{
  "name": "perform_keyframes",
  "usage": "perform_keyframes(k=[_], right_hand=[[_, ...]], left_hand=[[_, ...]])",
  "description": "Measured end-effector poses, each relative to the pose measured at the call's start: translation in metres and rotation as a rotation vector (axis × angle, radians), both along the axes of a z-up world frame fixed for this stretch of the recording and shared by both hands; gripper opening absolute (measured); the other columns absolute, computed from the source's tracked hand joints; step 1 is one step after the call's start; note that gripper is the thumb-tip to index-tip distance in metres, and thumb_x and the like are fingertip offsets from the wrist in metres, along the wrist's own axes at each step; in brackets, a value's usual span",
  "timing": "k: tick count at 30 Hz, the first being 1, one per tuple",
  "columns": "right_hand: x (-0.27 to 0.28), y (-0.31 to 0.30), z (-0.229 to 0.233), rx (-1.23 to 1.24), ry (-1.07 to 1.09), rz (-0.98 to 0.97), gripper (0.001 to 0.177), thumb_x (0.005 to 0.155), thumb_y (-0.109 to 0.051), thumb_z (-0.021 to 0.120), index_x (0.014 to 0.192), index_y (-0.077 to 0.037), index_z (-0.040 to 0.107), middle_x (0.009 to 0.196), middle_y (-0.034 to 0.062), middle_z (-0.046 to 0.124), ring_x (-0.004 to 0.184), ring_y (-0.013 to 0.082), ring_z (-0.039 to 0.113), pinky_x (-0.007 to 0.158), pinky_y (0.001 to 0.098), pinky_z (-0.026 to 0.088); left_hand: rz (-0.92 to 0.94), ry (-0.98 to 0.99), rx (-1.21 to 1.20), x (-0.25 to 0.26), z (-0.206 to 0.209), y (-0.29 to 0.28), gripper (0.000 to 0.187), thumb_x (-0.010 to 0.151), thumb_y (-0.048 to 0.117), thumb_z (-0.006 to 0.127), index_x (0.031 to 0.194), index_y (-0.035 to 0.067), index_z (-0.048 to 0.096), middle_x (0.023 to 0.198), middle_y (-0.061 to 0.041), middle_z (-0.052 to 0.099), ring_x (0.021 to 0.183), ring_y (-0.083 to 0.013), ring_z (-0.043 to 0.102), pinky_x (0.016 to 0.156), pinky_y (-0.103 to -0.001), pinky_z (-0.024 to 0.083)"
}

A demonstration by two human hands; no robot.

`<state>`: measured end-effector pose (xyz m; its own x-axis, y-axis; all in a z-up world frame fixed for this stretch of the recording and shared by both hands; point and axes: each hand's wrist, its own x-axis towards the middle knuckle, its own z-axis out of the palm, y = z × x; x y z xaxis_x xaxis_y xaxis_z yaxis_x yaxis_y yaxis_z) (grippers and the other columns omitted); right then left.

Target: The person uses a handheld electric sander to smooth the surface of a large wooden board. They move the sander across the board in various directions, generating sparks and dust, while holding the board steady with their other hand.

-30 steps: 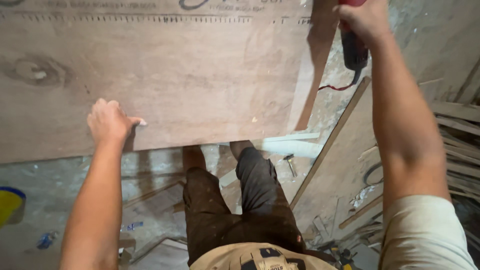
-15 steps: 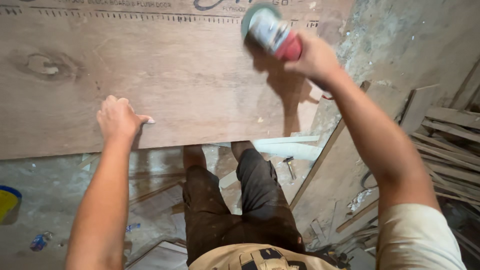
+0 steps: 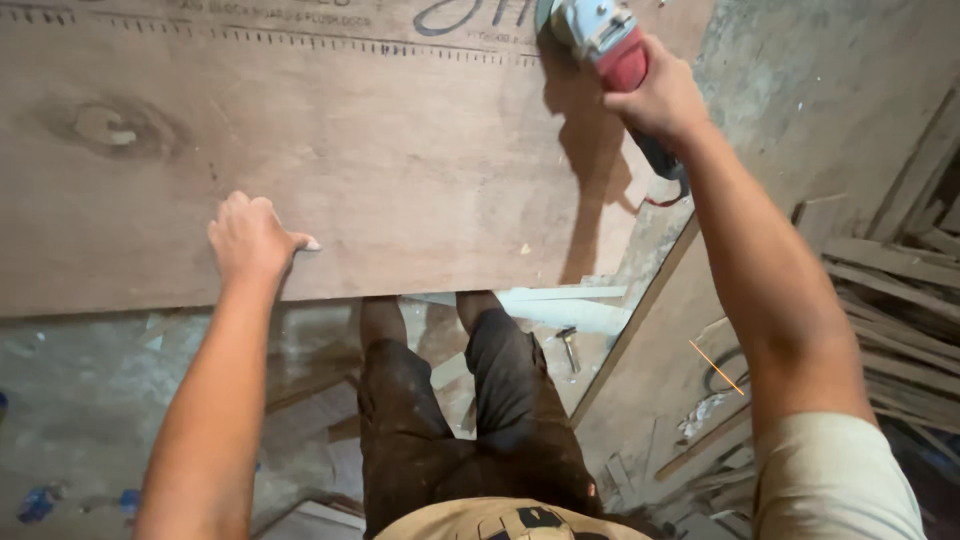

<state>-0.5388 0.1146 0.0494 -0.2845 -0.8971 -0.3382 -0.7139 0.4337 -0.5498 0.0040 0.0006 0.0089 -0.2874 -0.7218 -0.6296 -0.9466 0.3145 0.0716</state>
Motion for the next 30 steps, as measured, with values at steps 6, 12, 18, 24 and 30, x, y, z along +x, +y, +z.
perform_keyframes(k=[6,12,18,24,30], right_hand=[[0.01,-0.006,0.016,0.315,-0.125,-0.413,0.065,0.074,-0.027,0.078,0.131,-0.004,0.056,0.107,0.0194,0.072,0.094,0.037,0.072,0.083,0.0443,0.058],[0.024,0.002,-0.005,0.216,0.048,0.081,0.066,0.075,-0.025,0.086,0.133,-0.005,0.062,0.108,0.0244,0.072,0.101,0.0404,0.069,0.088,0.0443,0.054],[-0.007,-0.033,-0.01,0.159,-0.032,-0.164,0.055,0.076,-0.024,0.082,0.124,-0.006,0.063,0.105,0.0146,0.072,0.094,0.0283,0.071,0.084,0.0411,0.058],[-0.036,-0.038,-0.011,0.146,-0.119,-0.318,0.045,0.081,-0.019,0.081,0.119,-0.003,0.062,0.095,0.01,0.071,0.077,0.0164,0.068,0.071,0.0345,0.057],[-0.028,-0.033,-0.016,0.138,-0.152,-0.259,0.049,0.078,-0.02,0.082,0.118,-0.003,0.059,0.091,0.0086,0.07,0.073,0.0161,0.068,0.066,0.0334,0.057]], left_hand=[[0.003,-0.024,0.0,-0.002,-0.003,-0.002,0.064,0.058,0.052,0.096,0.094,0.003,0.076,0.11,-0.016,0.065,0.112,-0.035,0.059,0.09,-0.049,0.048],[-0.004,-0.001,-0.017,-0.001,0.0,-0.003,0.061,0.059,0.049,0.096,0.095,0.004,0.076,0.11,-0.015,0.065,0.11,-0.0343,0.06,0.088,-0.048,0.048],[-0.001,0.018,-0.031,0.002,-0.007,0.0,0.061,0.059,0.048,0.096,0.096,0.004,0.076,0.11,-0.015,0.066,0.111,-0.0341,0.06,0.087,-0.047,0.049],[-0.012,0.01,-0.05,0.003,-0.009,-0.002,0.061,0.056,0.049,0.096,0.095,0.006,0.076,0.108,-0.015,0.066,0.109,-0.0334,0.061,0.085,-0.047,0.049],[-0.009,-0.001,-0.019,0.004,-0.009,-0.002,0.059,0.062,0.052,0.094,0.096,0.006,0.076,0.11,-0.014,0.067,0.111,-0.0321,0.062,0.087,-0.046,0.051]])
